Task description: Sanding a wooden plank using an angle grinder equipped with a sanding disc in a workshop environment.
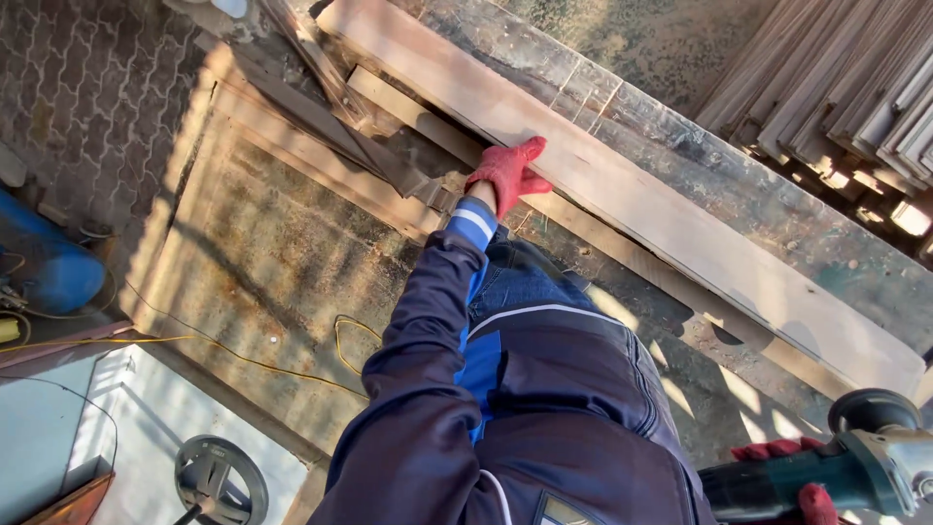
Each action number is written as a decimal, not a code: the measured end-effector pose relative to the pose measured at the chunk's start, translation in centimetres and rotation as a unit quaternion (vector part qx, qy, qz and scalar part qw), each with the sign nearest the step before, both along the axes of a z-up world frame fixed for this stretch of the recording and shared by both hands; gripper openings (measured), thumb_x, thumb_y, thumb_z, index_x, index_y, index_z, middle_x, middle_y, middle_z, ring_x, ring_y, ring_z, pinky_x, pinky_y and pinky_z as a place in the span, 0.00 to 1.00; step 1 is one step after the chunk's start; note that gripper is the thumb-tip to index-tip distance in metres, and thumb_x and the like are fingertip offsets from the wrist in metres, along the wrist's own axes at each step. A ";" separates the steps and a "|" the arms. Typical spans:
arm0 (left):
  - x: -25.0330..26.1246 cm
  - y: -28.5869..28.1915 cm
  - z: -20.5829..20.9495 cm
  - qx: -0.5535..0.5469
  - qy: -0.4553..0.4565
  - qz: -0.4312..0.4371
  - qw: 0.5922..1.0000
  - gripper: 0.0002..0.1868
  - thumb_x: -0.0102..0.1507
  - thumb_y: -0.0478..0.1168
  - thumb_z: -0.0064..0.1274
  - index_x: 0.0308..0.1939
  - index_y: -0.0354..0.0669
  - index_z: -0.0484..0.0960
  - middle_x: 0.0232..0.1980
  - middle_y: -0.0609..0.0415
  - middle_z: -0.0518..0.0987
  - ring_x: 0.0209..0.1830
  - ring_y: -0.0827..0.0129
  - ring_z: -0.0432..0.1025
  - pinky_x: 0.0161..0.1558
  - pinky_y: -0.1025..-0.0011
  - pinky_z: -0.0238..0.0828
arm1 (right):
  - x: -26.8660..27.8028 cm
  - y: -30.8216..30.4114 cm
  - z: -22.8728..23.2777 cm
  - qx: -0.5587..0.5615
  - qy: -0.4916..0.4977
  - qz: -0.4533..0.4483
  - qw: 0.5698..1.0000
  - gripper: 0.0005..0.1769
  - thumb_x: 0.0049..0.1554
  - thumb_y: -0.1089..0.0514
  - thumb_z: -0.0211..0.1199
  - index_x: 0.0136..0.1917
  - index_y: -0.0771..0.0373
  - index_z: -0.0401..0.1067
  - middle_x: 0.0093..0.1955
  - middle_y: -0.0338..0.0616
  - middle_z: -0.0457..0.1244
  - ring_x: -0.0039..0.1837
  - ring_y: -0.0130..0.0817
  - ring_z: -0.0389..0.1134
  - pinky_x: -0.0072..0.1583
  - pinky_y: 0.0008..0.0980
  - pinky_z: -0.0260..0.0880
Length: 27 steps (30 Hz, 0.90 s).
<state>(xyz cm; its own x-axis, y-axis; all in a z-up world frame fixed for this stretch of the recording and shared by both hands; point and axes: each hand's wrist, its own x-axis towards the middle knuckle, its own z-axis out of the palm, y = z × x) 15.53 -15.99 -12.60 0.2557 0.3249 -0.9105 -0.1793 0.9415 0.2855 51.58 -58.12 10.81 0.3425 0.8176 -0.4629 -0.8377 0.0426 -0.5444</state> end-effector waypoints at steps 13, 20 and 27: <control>-2.6 -1.3 16.4 0.735 0.384 -0.430 0.357 0.36 0.54 0.46 0.77 0.61 0.29 0.85 0.63 0.37 0.73 0.63 0.43 0.64 0.65 0.52 0.60 | -0.7 -7.1 1.8 -0.033 -0.047 -0.194 0.979 0.38 0.47 0.61 0.69 0.69 0.71 0.63 0.53 0.60 0.67 0.49 0.55 0.71 0.53 0.48 0.74; 3.8 2.0 13.4 0.726 0.263 -0.564 0.294 0.34 0.59 0.55 0.63 0.65 0.40 0.82 0.66 0.47 0.75 0.68 0.48 0.62 0.69 0.51 0.50 | -5.9 -8.3 2.6 -0.071 -0.065 -0.268 0.959 0.40 0.47 0.59 0.68 0.71 0.70 0.62 0.54 0.58 0.67 0.49 0.51 0.71 0.55 0.47 0.74; 4.9 -0.3 10.4 0.761 0.266 -0.456 0.376 0.27 0.60 0.49 0.64 0.57 0.36 0.83 0.60 0.47 0.75 0.60 0.47 0.65 0.73 0.41 0.35 | -11.5 -6.8 2.1 -0.052 -0.051 -0.288 0.955 0.40 0.47 0.60 0.68 0.71 0.68 0.61 0.54 0.57 0.66 0.50 0.52 0.71 0.55 0.49 0.75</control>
